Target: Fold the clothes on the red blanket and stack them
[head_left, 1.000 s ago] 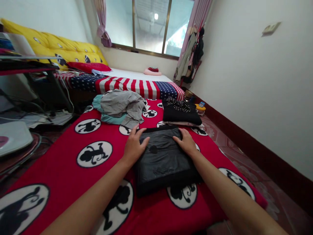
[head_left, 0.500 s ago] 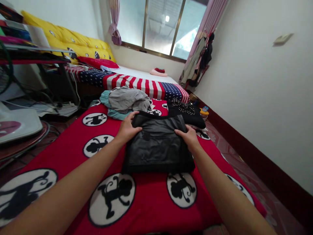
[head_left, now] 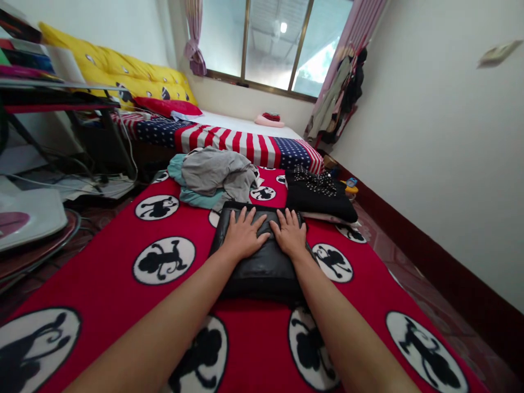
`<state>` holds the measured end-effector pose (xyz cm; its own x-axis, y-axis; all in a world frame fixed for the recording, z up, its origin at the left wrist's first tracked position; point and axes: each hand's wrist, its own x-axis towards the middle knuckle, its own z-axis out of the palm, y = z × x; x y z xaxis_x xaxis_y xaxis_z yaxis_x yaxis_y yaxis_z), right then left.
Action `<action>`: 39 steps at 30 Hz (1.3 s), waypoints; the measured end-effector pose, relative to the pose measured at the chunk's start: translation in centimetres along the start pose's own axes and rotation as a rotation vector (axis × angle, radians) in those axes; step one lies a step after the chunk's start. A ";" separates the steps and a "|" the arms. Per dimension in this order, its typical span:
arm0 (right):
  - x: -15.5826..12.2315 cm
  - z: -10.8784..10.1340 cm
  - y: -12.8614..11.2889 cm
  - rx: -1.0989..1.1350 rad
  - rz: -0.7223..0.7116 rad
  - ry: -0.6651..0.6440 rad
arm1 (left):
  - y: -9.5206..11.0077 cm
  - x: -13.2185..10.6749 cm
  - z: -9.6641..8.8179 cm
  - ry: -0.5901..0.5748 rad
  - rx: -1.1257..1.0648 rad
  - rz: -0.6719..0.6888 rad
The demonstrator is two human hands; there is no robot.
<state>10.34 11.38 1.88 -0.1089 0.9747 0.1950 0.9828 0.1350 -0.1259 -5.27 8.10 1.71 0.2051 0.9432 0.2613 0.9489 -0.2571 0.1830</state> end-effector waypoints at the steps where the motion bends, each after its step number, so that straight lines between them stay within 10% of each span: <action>1: -0.1 0.5 0.2 -0.011 0.014 -0.005 | 0.0 -0.1 0.2 0.006 0.007 0.003; 23: -0.5 1.5 0.1 -0.010 0.005 0.130 | -0.1 -0.5 0.6 0.063 0.030 -0.003; 31: -0.6 -0.3 -0.2 0.042 0.021 0.016 | -0.7 -0.3 -0.5 -0.112 -0.015 0.060; 39: -8.9 -3.2 1.3 0.072 -0.226 0.056 | -2.6 -6.9 -2.9 -0.014 -0.075 0.113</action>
<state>13.08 2.31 3.07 -0.3141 0.9073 0.2797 0.9212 0.3625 -0.1411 -9.81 1.63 2.16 0.3137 0.9099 0.2716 0.8990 -0.3766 0.2236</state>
